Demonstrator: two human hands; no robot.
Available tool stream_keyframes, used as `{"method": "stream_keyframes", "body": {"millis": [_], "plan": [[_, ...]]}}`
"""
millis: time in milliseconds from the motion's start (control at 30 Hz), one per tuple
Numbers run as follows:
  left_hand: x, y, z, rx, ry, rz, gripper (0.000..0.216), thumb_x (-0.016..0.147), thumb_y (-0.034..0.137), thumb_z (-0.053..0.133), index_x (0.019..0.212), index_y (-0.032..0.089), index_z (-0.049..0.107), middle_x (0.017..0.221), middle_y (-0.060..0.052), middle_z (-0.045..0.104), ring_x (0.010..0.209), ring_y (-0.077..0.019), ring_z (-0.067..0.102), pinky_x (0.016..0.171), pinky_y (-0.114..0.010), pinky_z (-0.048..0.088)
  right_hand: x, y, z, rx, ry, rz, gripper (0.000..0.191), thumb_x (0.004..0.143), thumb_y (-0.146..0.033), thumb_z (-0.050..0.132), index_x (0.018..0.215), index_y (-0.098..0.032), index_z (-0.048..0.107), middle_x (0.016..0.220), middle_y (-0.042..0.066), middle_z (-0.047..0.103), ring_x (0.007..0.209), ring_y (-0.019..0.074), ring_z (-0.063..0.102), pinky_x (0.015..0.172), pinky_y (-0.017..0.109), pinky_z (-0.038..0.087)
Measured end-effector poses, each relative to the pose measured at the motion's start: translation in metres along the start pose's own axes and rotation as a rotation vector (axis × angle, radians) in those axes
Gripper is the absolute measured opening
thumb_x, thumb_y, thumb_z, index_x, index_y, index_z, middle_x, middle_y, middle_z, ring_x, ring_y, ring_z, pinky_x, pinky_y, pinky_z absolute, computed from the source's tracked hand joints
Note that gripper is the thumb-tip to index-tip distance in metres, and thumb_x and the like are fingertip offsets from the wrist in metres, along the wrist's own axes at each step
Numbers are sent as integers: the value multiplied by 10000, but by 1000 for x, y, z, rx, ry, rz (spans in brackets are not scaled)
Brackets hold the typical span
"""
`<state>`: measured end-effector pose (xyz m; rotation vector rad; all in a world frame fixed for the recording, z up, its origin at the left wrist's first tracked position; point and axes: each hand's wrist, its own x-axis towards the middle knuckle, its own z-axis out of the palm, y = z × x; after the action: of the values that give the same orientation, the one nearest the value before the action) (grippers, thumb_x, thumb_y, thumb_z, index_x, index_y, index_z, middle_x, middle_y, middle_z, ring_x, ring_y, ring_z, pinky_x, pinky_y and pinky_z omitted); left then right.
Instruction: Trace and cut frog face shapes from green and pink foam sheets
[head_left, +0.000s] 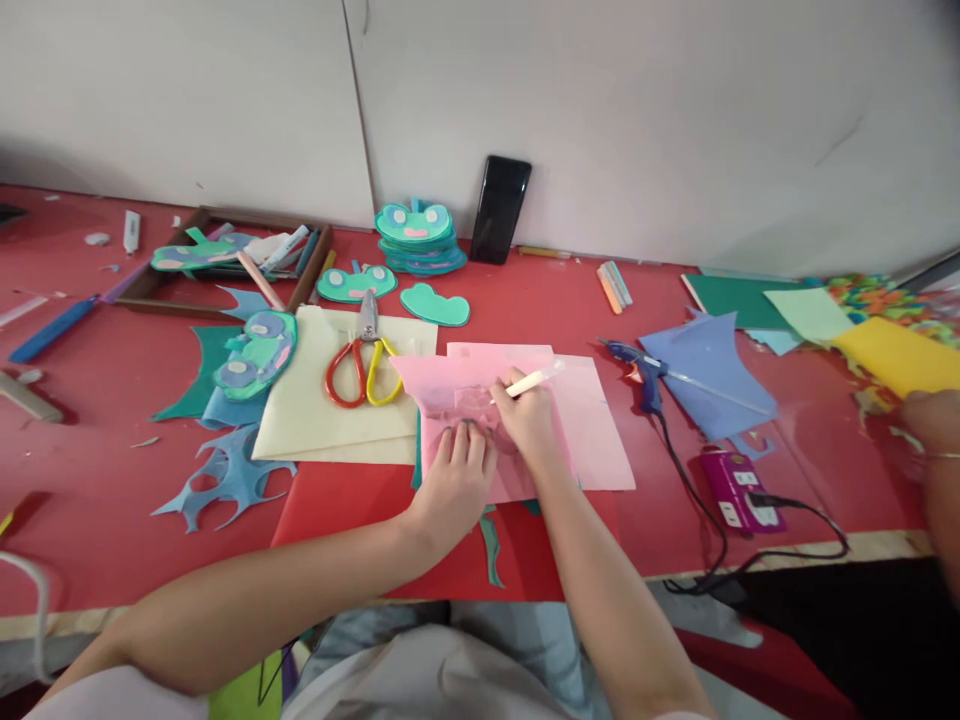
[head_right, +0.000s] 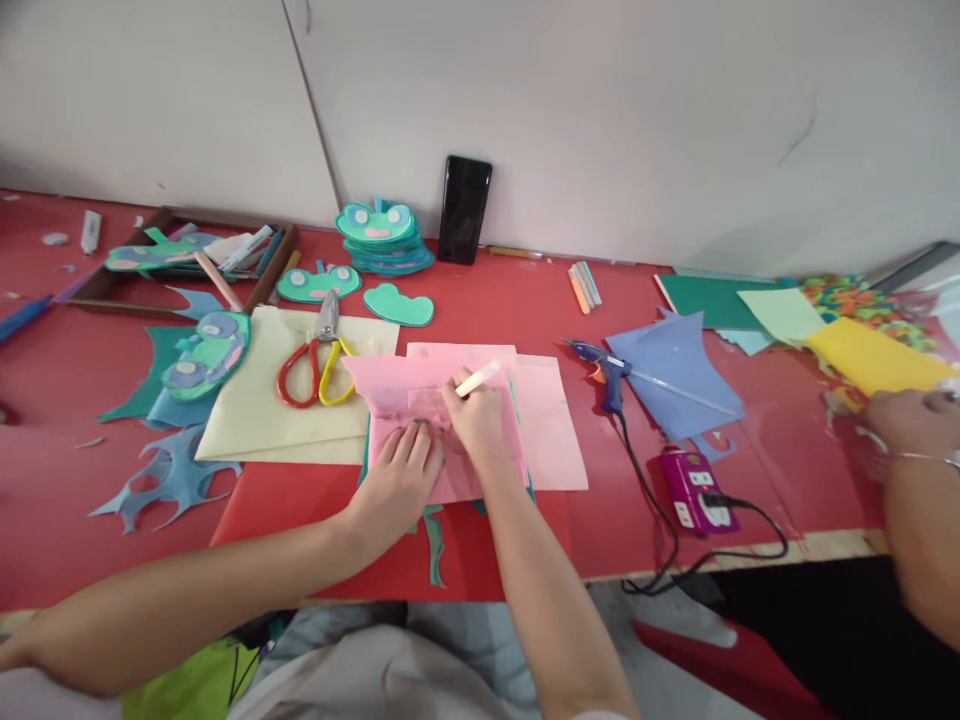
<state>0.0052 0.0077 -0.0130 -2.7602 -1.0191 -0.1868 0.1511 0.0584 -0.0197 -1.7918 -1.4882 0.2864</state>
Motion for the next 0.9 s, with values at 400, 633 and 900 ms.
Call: {"method": "stream_keyframes", "body": {"millis": [400, 633, 900], "plan": [[-1, -1, 1, 31, 18, 6, 411, 846, 92, 346, 1227, 15, 480, 1178, -228, 562, 1127, -295, 522, 921, -428, 440, 0, -3, -4, 380, -26, 129, 363, 860, -414, 460, 569, -216, 367, 440, -57, 438, 428, 104, 468, 484, 217, 372], [0, 0, 0, 34, 23, 13, 386, 847, 107, 349, 1185, 21, 513, 1177, -220, 571, 1136, -309, 519, 918, -431, 445, 0, -5, -4, 442, -84, 109, 351, 852, -378, 491, 563, -214, 377, 433, -63, 432, 426, 103, 464, 490, 223, 377], [0, 0, 0, 62, 64, 8, 375, 835, 104, 356, 1152, 26, 542, 1162, -210, 589, 1106, -304, 547, 904, -426, 461, -1, -2, 0, 367, -144, 71, 328, 854, -363, 478, 582, -215, 367, 448, -70, 421, 428, 100, 462, 486, 221, 356]]}}
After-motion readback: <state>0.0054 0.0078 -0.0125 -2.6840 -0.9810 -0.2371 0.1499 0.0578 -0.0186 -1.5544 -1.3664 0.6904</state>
